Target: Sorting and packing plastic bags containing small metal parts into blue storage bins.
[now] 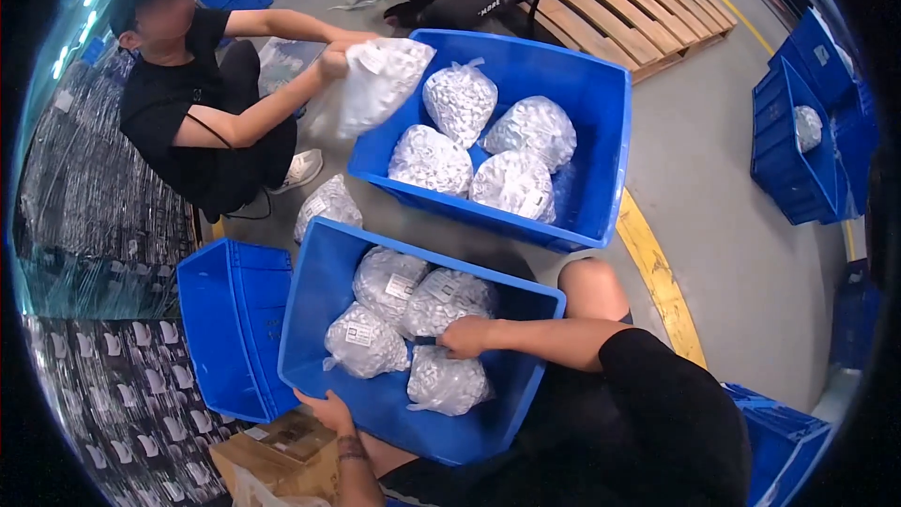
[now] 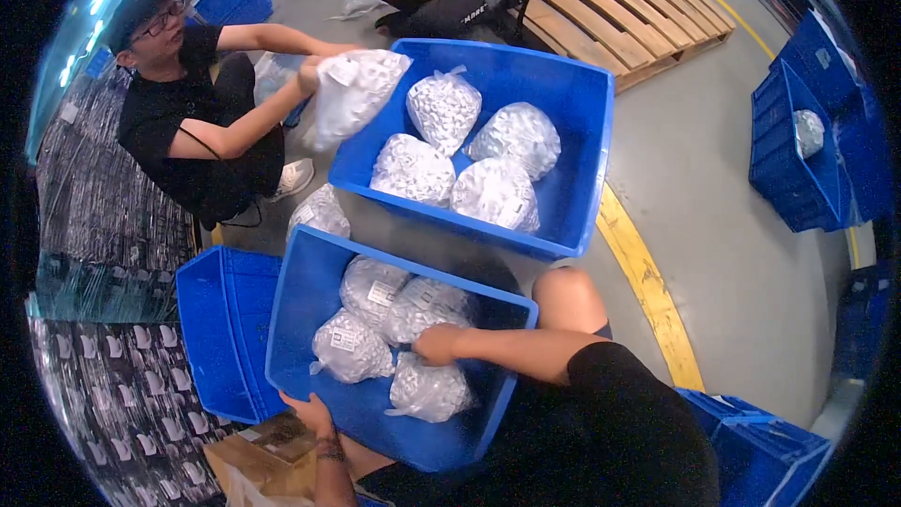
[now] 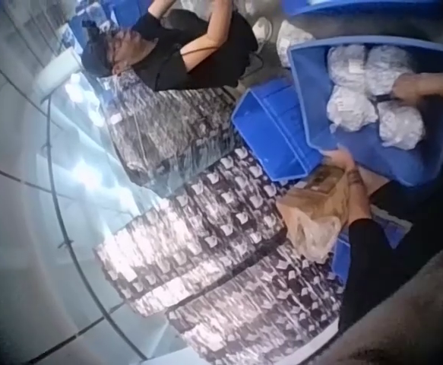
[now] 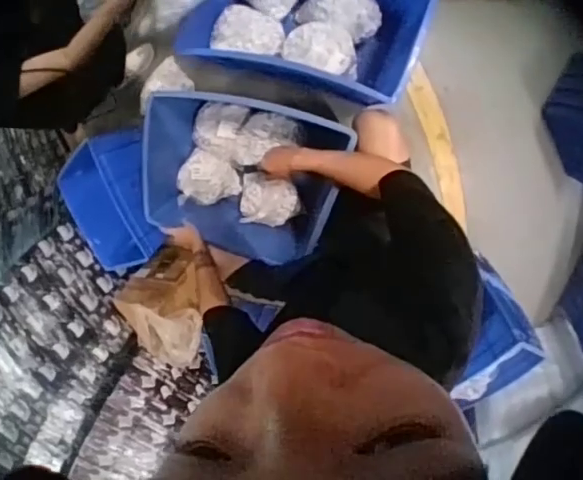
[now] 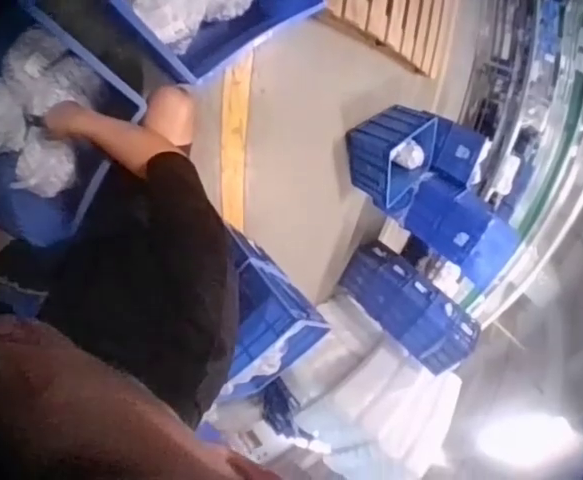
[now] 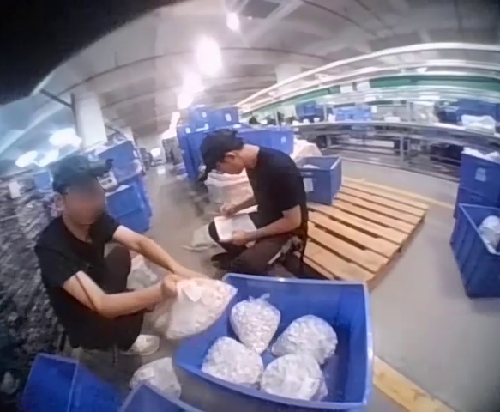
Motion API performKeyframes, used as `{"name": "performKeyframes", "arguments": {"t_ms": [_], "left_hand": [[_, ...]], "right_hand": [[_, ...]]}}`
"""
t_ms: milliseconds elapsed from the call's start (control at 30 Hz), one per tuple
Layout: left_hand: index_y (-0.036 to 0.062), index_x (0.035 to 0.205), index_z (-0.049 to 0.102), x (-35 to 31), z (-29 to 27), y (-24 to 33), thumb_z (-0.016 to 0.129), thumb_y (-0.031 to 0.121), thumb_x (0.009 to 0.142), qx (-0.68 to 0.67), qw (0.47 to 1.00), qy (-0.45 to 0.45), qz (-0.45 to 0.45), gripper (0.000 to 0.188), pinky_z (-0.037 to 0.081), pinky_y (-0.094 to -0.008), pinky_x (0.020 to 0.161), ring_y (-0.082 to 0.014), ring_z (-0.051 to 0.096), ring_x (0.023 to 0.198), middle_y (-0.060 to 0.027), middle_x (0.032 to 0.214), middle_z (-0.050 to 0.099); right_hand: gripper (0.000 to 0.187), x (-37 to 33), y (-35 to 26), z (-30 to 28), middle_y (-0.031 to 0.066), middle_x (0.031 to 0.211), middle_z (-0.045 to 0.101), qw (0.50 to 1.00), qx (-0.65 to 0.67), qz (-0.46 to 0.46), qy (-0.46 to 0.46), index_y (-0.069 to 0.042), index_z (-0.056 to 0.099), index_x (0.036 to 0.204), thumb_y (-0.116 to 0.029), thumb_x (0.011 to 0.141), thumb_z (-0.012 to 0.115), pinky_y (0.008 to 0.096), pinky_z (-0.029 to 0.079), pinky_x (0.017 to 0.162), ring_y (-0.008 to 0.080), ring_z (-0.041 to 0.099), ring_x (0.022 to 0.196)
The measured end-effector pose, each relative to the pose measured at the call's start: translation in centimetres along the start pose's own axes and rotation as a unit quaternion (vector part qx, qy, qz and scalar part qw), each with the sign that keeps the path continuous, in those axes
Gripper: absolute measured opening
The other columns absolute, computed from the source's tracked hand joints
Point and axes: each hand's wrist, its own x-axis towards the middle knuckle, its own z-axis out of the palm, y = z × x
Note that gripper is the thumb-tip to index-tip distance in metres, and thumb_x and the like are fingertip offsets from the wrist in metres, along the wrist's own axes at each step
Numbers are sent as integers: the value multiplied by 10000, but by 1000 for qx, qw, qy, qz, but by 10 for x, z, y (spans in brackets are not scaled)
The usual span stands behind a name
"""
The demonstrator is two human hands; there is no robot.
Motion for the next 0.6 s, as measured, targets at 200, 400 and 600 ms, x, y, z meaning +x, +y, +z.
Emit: {"name": "performKeyframes", "arguments": {"t_ms": [200, 400, 600], "left_hand": [[202, 1481, 121, 2, 1, -8, 622, 38, 802, 3, 1000, 16, 4, 860, 476, -553, 807, -502, 601, 906, -315, 1015, 630], [148, 1479, 124, -3, -8, 8, 593, -4, 819, -34, 998, -39, -22, 824, 463, -525, 856, -488, 581, 1001, -333, 1143, 577], [181, 1479, 106, -1, -3, -6, 592, 22, 817, -23, 999, 6, 27, 836, 484, -545, 768, -505, 600, 888, -317, 1013, 629]], "right_hand": [[281, 5, 1, 2, 200, 872, 675, 1000, 0, -5, 24, -38, 672, 878, -290, 779, 597, 499, 516, 735, 391, 654, 819], [355, -8, 3, -48, 210, 889, 669, 985, 131, -16, 111, -41, 648, 1054, -300, 817, 596, 464, 512, 750, 365, 653, 846], [420, -51, 13, -155, 63, 927, 654, 830, 476, -39, 287, -43, 566, 1254, -237, 887, 630, 281, 491, 682, 123, 592, 790]]}}
